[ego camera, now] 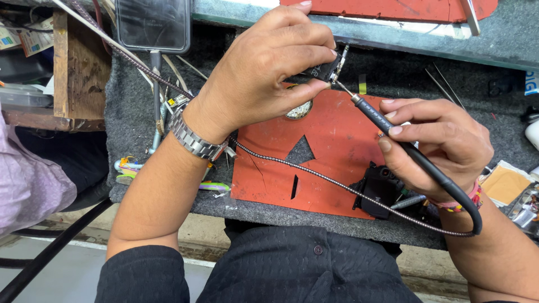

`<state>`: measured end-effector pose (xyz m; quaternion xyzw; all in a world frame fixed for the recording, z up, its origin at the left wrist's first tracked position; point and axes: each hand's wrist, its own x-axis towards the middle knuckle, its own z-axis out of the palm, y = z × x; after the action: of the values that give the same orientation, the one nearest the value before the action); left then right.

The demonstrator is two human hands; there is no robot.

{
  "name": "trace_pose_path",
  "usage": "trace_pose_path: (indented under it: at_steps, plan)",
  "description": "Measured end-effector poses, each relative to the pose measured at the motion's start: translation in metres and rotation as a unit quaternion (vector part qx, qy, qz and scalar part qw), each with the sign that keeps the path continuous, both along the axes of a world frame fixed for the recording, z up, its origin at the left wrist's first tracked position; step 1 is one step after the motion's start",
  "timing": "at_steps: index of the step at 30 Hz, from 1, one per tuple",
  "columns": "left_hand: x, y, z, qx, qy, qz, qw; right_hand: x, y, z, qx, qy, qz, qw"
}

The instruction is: The person uses a soldering iron to heat and remove a connector from a black rectangular battery. They then use tweezers to peel off the battery's protective film and place the battery on the workbench. Finally, they solder a white rectangular battery.

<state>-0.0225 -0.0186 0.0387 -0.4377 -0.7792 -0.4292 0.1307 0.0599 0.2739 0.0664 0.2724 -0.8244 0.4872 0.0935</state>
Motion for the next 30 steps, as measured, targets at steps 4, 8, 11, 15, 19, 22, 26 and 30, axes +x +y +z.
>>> trace_pose_path:
  at_steps: [4, 8, 11, 15, 19, 22, 26, 30]
  plan:
    - [0.0002, 0.0005, 0.0009, 0.000, -0.001, -0.003, 1.000, -0.0001, 0.0003, -0.0003, 0.006, 0.005, -0.002, 1.000]
    - [0.0005, 0.0013, 0.0011, 0.002, -0.003, 0.001, 1.000, 0.0009, 0.0008, 0.0009, 0.002, -0.001, -0.003, 1.000]
    - [-0.0001, 0.0016, 0.0012, 0.000, -0.005, -0.001, 1.000, 0.0009, 0.0009, 0.0012, 0.003, -0.002, -0.004, 1.000]
    - [0.0005, 0.0013, 0.0014, 0.001, -0.010, 0.001, 1.000, 0.0016, 0.0005, 0.0008, -0.002, -0.006, -0.004, 1.000]
    - [0.0012, 0.0005, 0.0019, 0.000, -0.011, 0.001, 1.000, 0.0020, -0.0002, 0.0011, 0.001, -0.002, -0.005, 1.000]
    - [0.0022, 0.0003, 0.0020, 0.002, -0.011, 0.000, 1.000, 0.0034, -0.0008, 0.0023, 0.002, -0.005, -0.006, 1.000]
    - [0.0022, 0.0001, 0.0020, 0.003, -0.009, 0.000, 1.000, 0.0028, -0.0013, 0.0034, 0.001, -0.002, -0.003, 1.000]
    - [0.0028, 0.0001, 0.0023, 0.002, -0.007, 0.002, 1.000, 0.0037, -0.0015, 0.0037, -0.005, -0.004, -0.002, 1.000]
